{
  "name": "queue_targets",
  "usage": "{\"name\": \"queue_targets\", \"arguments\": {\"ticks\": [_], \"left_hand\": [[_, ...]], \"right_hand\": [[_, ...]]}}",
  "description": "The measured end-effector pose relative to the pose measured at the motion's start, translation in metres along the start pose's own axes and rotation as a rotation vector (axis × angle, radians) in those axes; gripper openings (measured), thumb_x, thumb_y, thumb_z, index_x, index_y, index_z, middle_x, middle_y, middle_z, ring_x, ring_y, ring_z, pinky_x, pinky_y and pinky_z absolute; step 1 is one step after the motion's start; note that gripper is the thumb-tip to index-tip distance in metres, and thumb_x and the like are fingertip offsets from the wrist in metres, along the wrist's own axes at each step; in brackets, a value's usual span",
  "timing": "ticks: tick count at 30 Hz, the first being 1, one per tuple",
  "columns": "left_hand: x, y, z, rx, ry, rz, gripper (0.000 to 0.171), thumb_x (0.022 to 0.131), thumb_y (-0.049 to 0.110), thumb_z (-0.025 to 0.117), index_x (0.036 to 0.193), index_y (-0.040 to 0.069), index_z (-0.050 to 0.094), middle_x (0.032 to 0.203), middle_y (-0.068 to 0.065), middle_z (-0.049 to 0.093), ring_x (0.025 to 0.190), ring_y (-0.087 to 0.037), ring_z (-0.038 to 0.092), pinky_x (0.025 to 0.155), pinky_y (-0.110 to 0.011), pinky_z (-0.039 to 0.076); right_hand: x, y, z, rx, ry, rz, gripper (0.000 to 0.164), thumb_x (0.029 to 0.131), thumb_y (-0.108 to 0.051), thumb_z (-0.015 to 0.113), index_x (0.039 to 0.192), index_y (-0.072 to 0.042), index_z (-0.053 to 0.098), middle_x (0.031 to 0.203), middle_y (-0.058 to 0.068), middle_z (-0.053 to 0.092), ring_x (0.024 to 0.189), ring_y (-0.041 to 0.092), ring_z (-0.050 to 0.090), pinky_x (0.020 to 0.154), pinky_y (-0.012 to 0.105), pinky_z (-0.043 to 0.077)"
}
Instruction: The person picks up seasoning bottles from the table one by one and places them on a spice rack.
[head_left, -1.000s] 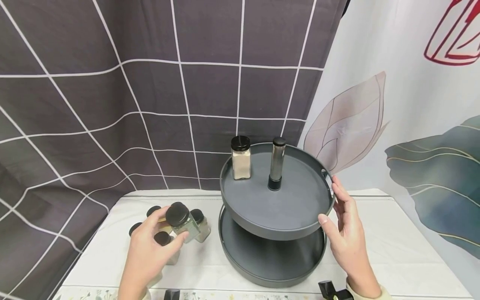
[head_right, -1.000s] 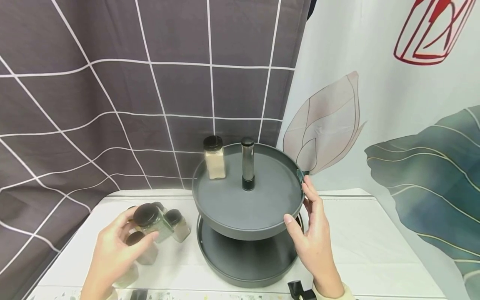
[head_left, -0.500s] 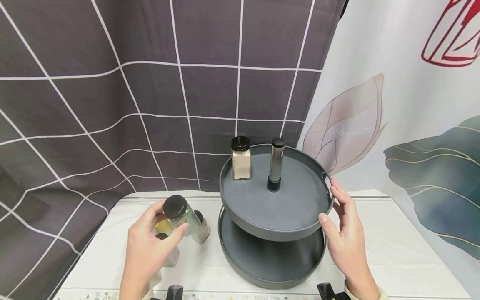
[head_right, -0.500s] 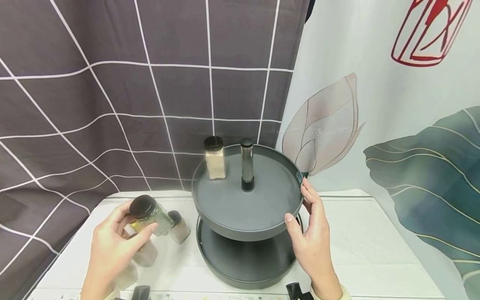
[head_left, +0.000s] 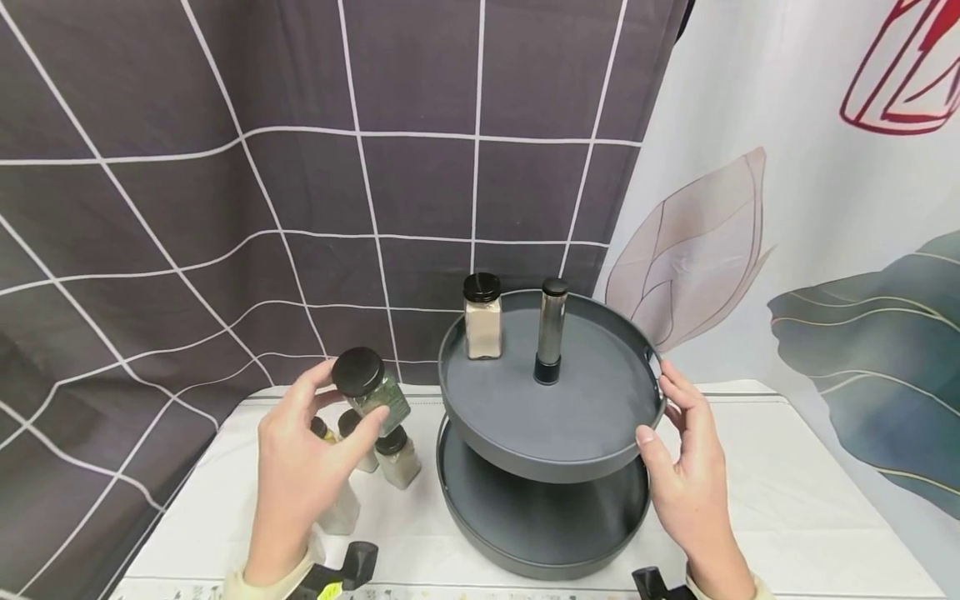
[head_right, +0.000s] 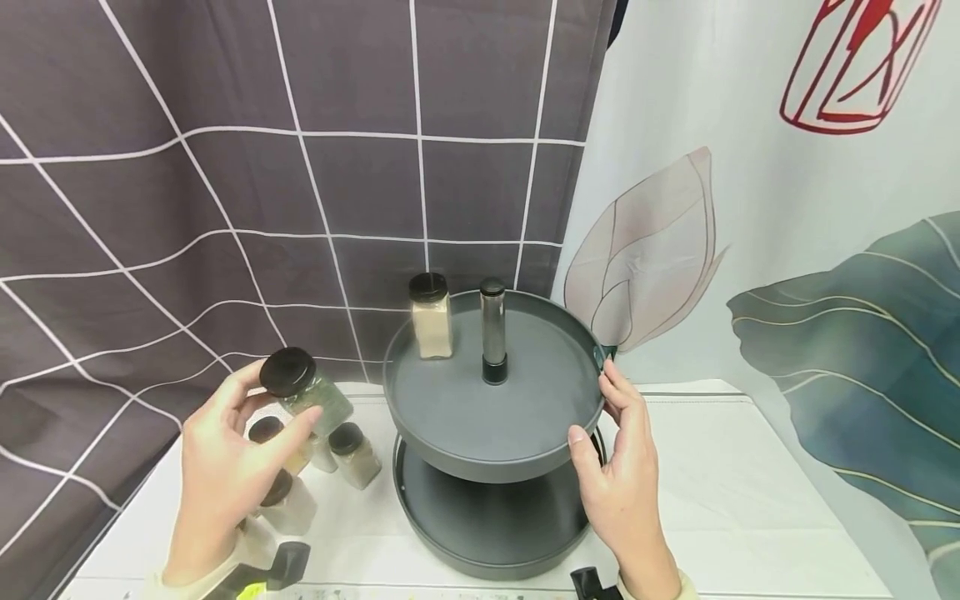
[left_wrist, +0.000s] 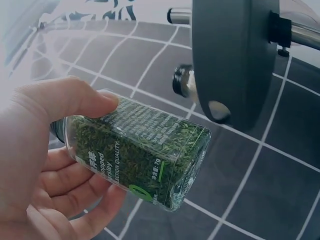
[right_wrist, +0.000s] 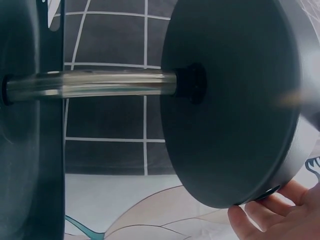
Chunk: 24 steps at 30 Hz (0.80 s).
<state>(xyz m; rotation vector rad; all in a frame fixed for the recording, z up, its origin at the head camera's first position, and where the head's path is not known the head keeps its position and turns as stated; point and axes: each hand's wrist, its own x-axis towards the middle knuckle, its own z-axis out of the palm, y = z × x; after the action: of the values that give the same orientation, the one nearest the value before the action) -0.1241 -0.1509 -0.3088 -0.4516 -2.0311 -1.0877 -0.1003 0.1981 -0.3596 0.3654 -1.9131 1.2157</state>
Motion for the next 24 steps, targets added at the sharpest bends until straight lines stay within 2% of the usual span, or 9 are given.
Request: {"name": "queue_targets", "arguments": {"ticks": [4, 8, 14, 19, 24], "left_hand": [[0.01, 0.006, 0.001, -0.014, -0.011, 0.039, 0.057, 0.063, 0.005, 0.083, 0.115, 0.005, 0.061, 0.1, -0.001, 0.066, 0.085, -0.01, 0.063, 0.082, -0.019, 0.049], [0.018, 0.013, 0.003, -0.026, -0.007, 0.069, 0.056, 0.062, 0.005, 0.083, 0.114, 0.005, 0.062, 0.099, 0.0, 0.066, 0.082, -0.013, 0.063, 0.082, -0.019, 0.049], [0.028, 0.025, 0.011, -0.07, 0.06, 0.116, 0.054, 0.059, 0.0, 0.082, 0.11, -0.002, 0.062, 0.093, -0.006, 0.067, 0.078, -0.013, 0.062, 0.078, -0.021, 0.051], [0.035, 0.031, 0.017, -0.124, 0.089, 0.099, 0.053, 0.061, 0.0, 0.082, 0.11, -0.001, 0.062, 0.092, -0.006, 0.066, 0.079, -0.013, 0.062, 0.075, -0.024, 0.053], [0.04, 0.032, 0.022, -0.141, 0.053, 0.072, 0.051, 0.064, 0.006, 0.082, 0.111, 0.002, 0.062, 0.095, -0.002, 0.067, 0.079, -0.014, 0.063, 0.074, -0.024, 0.053]], "right_hand": [[0.001, -0.002, 0.002, -0.025, 0.003, -0.014, 0.048, 0.08, 0.002, 0.058, 0.125, 0.011, 0.045, 0.136, 0.02, 0.043, 0.129, 0.022, 0.038, 0.099, 0.016, 0.035], [0.002, -0.003, 0.002, -0.039, 0.006, -0.028, 0.047, 0.08, 0.0, 0.058, 0.124, 0.011, 0.045, 0.135, 0.021, 0.043, 0.128, 0.022, 0.038, 0.099, 0.015, 0.035], [0.001, -0.002, 0.0, -0.039, 0.008, -0.027, 0.046, 0.081, -0.001, 0.059, 0.125, 0.009, 0.047, 0.134, 0.019, 0.044, 0.126, 0.023, 0.04, 0.1, 0.018, 0.035], [0.0, -0.001, -0.002, -0.04, 0.001, -0.013, 0.045, 0.083, -0.005, 0.059, 0.125, 0.004, 0.048, 0.135, 0.015, 0.044, 0.125, 0.024, 0.04, 0.101, 0.019, 0.035], [-0.001, -0.001, -0.002, -0.048, 0.001, -0.025, 0.044, 0.082, -0.003, 0.059, 0.123, 0.006, 0.048, 0.134, 0.015, 0.044, 0.124, 0.024, 0.041, 0.101, 0.019, 0.035]]}}
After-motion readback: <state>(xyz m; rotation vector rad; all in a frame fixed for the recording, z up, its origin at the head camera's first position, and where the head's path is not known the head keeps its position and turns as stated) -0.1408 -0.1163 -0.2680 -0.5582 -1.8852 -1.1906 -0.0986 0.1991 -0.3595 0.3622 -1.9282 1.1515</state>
